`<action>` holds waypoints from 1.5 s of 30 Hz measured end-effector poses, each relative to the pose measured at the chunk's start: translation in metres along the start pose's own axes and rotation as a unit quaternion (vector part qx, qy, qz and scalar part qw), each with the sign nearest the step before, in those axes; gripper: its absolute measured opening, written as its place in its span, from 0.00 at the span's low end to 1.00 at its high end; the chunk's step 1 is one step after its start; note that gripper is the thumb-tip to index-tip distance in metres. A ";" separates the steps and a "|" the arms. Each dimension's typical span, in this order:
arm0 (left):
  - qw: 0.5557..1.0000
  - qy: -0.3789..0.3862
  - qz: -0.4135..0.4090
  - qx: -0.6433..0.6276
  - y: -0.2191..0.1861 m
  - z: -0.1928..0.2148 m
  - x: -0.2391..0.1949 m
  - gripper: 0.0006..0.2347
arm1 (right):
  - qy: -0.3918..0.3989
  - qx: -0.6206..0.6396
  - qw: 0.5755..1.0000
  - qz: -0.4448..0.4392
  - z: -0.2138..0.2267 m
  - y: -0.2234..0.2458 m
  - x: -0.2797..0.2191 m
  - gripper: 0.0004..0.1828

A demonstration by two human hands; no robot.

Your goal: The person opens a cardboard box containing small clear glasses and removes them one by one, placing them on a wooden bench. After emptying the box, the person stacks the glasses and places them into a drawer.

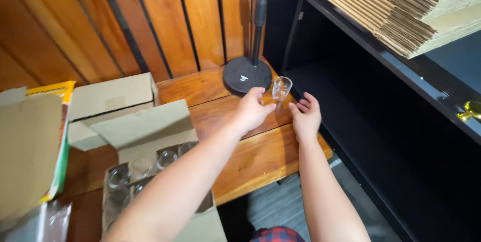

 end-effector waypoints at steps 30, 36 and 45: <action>0.937 -0.101 -0.066 0.327 0.105 0.179 -0.334 0.21 | 0.416 -0.221 0.842 0.262 -0.052 0.200 -0.316 0.27; 0.933 -0.099 -0.096 0.332 0.118 0.173 -0.328 0.23 | 0.435 -0.315 0.809 0.239 -0.058 0.202 -0.331 0.32; 0.942 -0.107 -0.124 0.291 0.140 0.171 -0.320 0.24 | 0.418 -0.257 0.833 0.256 -0.063 0.180 -0.338 0.34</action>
Point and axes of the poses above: each hand's wrist, its own x-axis towards the middle knuckle, its own z-axis out of the back of the hand, y = z × x, the point moved 4 cm from there along x, towards the middle knuckle, and after that the axes turned 6 degrees about z, right-handed, at the moved point
